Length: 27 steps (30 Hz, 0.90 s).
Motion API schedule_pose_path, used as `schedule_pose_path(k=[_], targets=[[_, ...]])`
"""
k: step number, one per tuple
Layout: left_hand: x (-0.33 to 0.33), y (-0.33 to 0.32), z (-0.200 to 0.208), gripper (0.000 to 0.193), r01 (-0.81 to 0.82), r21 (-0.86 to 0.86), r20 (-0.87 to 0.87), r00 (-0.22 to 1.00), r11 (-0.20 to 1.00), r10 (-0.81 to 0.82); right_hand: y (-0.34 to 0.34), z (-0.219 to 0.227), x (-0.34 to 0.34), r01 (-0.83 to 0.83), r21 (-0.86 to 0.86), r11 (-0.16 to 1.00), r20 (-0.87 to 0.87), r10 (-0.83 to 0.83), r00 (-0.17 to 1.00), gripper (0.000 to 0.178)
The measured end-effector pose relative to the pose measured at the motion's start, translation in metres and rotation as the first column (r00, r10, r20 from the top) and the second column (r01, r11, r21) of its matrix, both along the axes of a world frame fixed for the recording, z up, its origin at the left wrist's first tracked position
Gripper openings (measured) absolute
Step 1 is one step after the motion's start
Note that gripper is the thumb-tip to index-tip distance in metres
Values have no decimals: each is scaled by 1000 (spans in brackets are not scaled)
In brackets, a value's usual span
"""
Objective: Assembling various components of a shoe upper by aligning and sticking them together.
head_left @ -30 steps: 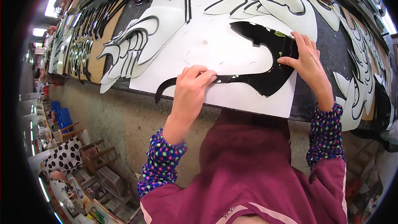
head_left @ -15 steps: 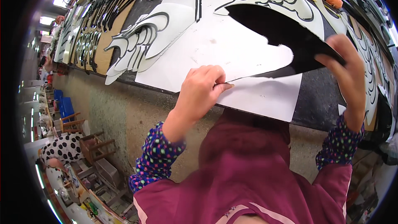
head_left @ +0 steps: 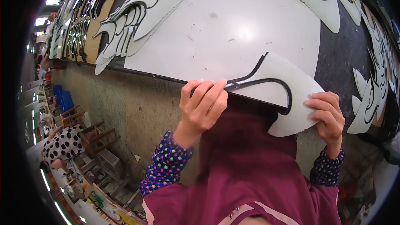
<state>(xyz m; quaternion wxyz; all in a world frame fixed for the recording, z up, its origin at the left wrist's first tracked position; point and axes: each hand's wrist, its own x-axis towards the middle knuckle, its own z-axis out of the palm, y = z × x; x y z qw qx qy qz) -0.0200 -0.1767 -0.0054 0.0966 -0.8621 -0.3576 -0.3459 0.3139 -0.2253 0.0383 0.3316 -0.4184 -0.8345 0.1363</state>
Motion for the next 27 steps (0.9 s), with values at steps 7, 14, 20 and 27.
schedule_pose_path(k=[7,14,20,27], targets=[[0,-2,-5,6,-16,15,24,1000,1000,16,-6,-5,0,29,-24,999,-23,-29,999,18],[-2,-7,-8,6,-15,17,58,998,1000,14,-13,-4,-2,99,-137,986,-190,-124,974,25],[25,-31,19,28,127,-530,437,888,839,141,-7,-1,7,262,-116,958,-357,-286,889,18],[62,-22,75,28,964,-263,575,175,-22,799,122,17,52,-186,-122,975,-692,51,721,9]])
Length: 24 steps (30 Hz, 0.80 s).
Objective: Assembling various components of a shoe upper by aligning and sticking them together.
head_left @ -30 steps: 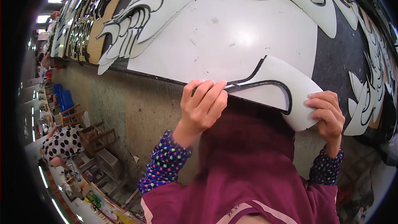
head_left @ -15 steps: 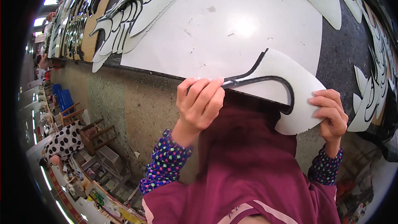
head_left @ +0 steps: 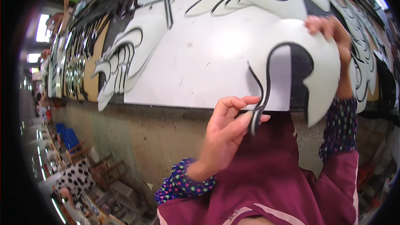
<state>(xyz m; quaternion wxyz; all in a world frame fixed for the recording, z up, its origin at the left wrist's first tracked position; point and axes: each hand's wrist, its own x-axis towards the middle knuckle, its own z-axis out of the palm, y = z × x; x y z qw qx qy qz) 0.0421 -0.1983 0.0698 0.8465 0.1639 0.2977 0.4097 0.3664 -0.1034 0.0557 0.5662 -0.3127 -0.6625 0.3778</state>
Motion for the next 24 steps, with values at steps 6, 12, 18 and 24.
schedule_pose_path(k=[6,12,18,24], targets=[[57,15,27,39,170,-7,156,974,985,-167,114,37,15,-615,130,778,-248,626,740,19],[87,37,48,28,124,58,140,982,991,-131,149,61,-38,-683,-30,730,-399,618,678,20],[87,54,49,27,-3,134,119,993,991,-14,181,59,-87,-757,28,653,-409,699,587,31],[85,72,44,34,-116,90,145,984,989,103,205,51,-120,-789,-7,615,-430,710,558,37]])
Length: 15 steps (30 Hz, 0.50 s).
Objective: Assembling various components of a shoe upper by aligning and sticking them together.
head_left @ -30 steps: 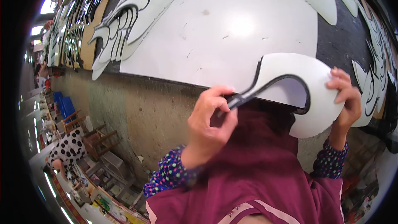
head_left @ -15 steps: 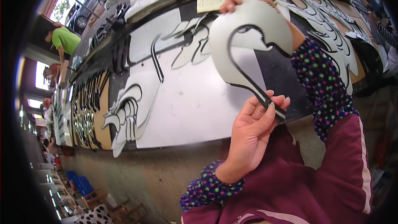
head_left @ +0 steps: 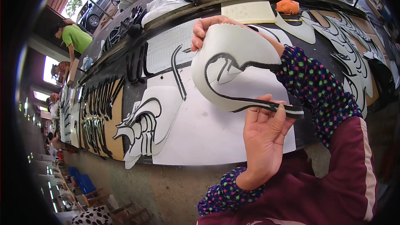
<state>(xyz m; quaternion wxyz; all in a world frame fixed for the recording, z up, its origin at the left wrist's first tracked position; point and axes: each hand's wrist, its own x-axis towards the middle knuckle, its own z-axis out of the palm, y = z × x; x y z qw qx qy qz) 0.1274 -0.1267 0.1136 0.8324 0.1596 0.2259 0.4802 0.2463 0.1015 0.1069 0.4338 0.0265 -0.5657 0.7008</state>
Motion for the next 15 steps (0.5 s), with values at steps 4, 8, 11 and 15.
schedule_pose_path(k=[4,8,11,15], targets=[[-1,8,-7,32,-53,16,33,998,998,52,11,-4,-13,-17,8,1000,22,16,1000,48],[-1,13,-11,28,-99,34,81,992,994,96,8,2,-28,-74,-76,994,-21,73,997,51],[0,16,-11,27,-121,29,105,988,992,118,21,-2,-32,-51,2,999,87,51,995,45],[-1,17,-10,28,-144,21,127,982,989,140,26,-6,-44,-99,-17,995,26,100,995,42]])
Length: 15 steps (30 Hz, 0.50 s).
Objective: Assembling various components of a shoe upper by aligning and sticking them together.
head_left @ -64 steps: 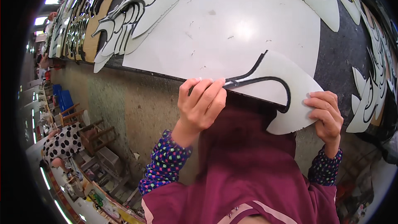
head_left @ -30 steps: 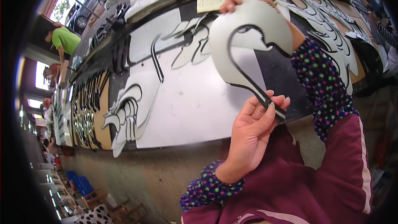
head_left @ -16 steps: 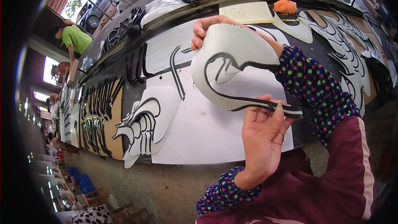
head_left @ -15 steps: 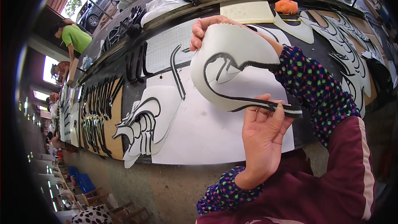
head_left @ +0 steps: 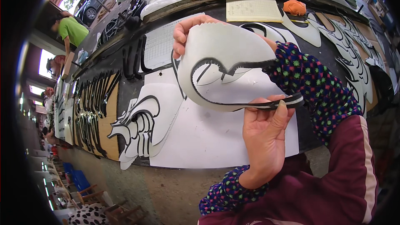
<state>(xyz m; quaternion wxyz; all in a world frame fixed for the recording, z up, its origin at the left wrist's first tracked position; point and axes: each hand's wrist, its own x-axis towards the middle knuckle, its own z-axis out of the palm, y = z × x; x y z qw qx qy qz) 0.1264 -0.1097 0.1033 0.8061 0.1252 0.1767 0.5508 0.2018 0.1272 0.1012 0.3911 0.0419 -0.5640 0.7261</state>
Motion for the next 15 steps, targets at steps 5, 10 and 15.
schedule_pose_path(k=[5,10,15], targets=[[-5,0,5,30,-18,-7,-6,1000,1000,18,0,1,-11,-33,20,999,-42,34,999,37],[-10,-1,10,29,-29,1,14,999,1000,29,0,-6,-11,-75,-84,994,-46,72,996,29],[-12,-4,14,30,-22,-53,101,995,998,27,6,-24,-9,-71,-159,985,-67,61,996,28]])
